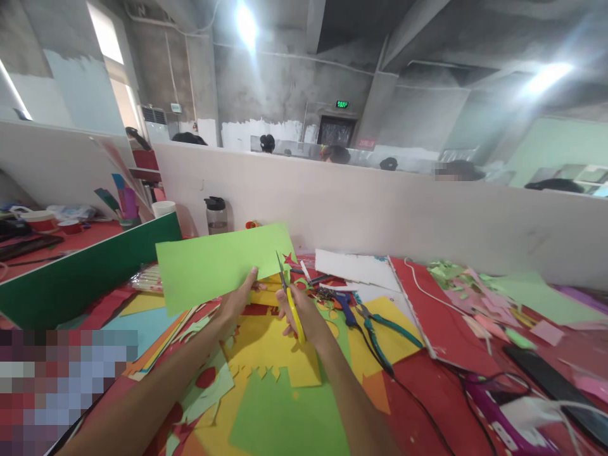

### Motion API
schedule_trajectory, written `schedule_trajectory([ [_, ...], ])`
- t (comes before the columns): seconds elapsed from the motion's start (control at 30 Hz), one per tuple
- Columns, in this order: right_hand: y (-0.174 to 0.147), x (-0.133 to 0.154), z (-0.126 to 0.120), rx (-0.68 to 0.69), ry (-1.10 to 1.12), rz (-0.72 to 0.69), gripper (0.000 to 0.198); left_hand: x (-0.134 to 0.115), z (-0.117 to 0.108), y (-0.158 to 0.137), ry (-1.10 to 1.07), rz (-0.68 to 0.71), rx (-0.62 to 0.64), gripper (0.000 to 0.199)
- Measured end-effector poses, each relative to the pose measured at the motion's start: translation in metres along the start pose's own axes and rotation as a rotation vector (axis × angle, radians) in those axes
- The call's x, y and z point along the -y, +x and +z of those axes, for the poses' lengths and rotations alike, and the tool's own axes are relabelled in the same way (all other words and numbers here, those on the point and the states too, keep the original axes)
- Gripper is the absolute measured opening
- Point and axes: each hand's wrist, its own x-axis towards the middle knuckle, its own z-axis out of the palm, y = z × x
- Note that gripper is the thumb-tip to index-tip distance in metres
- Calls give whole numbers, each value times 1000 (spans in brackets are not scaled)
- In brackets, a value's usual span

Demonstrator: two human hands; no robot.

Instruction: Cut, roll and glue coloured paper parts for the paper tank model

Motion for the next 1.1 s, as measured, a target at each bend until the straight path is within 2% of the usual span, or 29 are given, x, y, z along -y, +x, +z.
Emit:
schedule_trajectory([
  [0.2,3,-8,-2,36,-20,-3,44,2,-1,3,-20,-33,43,75],
  [0.4,10,-20,3,-12,7,-18,42,-3,-4,0,-1,-42,43,76],
  [0.53,7,-12,4,2,9,-24,40,-2,-4,1,4,-42,43,77],
  [0.77,1,4,5,-28,13,-52,40,0,-4,4,87,-145,51,84],
  [1.1,0,5,3,-81,-79,-71,47,3,-5,1,89,10,97,79],
])
